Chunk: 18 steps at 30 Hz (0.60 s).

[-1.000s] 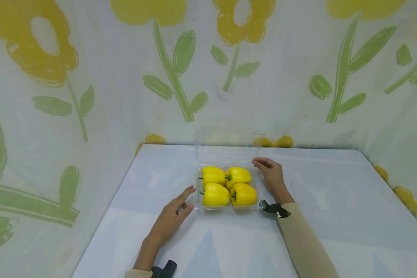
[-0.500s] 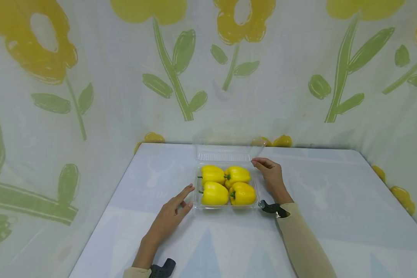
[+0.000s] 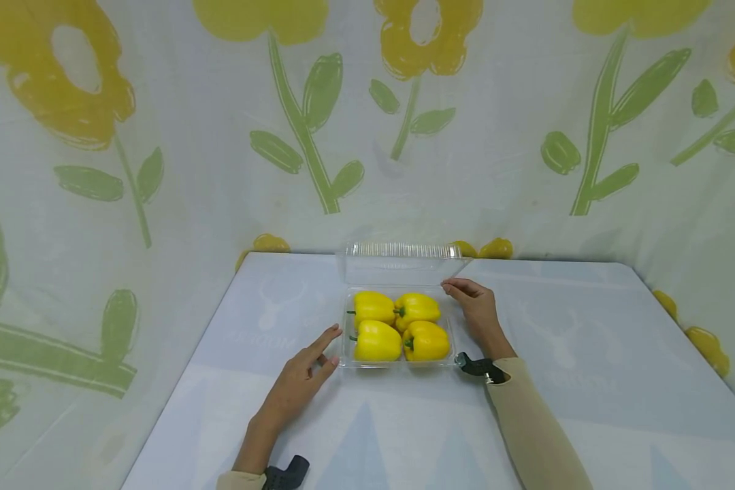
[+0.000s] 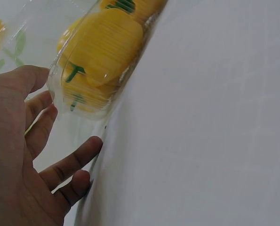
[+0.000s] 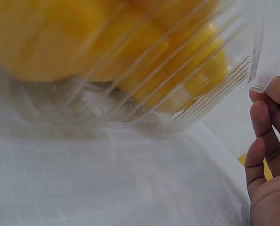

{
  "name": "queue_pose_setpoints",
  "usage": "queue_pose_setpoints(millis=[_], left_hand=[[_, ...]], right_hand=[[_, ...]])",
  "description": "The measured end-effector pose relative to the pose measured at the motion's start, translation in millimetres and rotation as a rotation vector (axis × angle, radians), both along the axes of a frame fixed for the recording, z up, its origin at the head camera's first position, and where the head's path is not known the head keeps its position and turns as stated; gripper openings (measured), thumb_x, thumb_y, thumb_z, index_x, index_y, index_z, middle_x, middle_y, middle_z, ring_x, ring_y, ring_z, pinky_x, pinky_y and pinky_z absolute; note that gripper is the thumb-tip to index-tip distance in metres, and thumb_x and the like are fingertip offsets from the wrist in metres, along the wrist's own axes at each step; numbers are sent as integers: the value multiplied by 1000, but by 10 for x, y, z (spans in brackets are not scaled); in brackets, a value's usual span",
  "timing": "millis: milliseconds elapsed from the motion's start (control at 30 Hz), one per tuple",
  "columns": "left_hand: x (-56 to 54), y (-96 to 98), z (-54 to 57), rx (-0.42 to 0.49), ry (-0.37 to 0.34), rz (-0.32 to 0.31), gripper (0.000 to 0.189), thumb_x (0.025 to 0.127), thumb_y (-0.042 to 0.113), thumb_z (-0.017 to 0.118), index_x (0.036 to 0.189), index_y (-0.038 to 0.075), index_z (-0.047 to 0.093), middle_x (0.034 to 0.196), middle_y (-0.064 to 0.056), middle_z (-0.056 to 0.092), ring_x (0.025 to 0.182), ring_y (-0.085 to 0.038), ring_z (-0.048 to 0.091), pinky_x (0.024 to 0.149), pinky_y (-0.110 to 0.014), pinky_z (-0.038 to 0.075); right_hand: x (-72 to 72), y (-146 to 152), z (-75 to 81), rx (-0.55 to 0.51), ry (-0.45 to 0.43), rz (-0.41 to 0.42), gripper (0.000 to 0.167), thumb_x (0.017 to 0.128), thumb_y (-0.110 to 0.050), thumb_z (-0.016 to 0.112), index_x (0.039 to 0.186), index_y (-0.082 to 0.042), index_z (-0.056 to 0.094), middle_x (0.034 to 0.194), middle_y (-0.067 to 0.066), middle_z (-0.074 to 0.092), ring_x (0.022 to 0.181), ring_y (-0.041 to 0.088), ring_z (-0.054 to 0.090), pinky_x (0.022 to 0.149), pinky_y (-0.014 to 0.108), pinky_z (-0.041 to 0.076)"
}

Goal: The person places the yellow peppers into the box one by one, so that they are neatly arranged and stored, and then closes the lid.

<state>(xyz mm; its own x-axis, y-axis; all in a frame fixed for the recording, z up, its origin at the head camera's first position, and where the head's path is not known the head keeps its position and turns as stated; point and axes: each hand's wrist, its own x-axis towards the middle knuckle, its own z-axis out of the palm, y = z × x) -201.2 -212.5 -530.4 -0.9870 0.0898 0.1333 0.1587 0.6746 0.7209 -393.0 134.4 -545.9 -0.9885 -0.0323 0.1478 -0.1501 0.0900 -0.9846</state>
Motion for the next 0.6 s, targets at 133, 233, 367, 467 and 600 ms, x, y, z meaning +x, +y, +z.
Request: queue_pose_setpoints(millis=[133,233,367,467,600], left_hand=[[3,-2,5,6,0,-2,53,102,42,56,152,47,37,152,32,32,93,-8,52,70,-28,44],[4,-4,7,3,2,-3,53,102,43,55,152,47,37,152,32,32,93,-8,52,70,-28,44],[5,-2,10,-2,12,-2,53,102,44,55,152,45,38,153,30,33,92,-8,52,69,-28,44],[3,1,10,-8,27,-8,53,102,44,55,153,42,39,154,26,36,91,-8,52,68,-27,44],[-1,2,4,-13,42,-13,53,102,44,55,153,39,40,155,22,37,91,-7,51,67,-27,43]], right_hand=[[4,3,-5,-3,11,3,40,87,-43,77,109,-10,76,110,3,73,105,19,62,89,23,49],[5,9,-12,-9,19,4,39,87,-42,77,108,-10,76,109,4,73,104,20,62,89,24,49],[7,11,-21,6,27,8,37,88,-41,77,108,-11,76,109,3,73,103,20,62,87,23,49],[6,11,-21,0,26,9,36,87,-40,77,108,-11,77,108,2,73,102,20,62,86,24,49],[14,12,-7,-11,23,13,37,87,-39,77,108,-8,76,108,3,73,101,19,62,86,23,50]])
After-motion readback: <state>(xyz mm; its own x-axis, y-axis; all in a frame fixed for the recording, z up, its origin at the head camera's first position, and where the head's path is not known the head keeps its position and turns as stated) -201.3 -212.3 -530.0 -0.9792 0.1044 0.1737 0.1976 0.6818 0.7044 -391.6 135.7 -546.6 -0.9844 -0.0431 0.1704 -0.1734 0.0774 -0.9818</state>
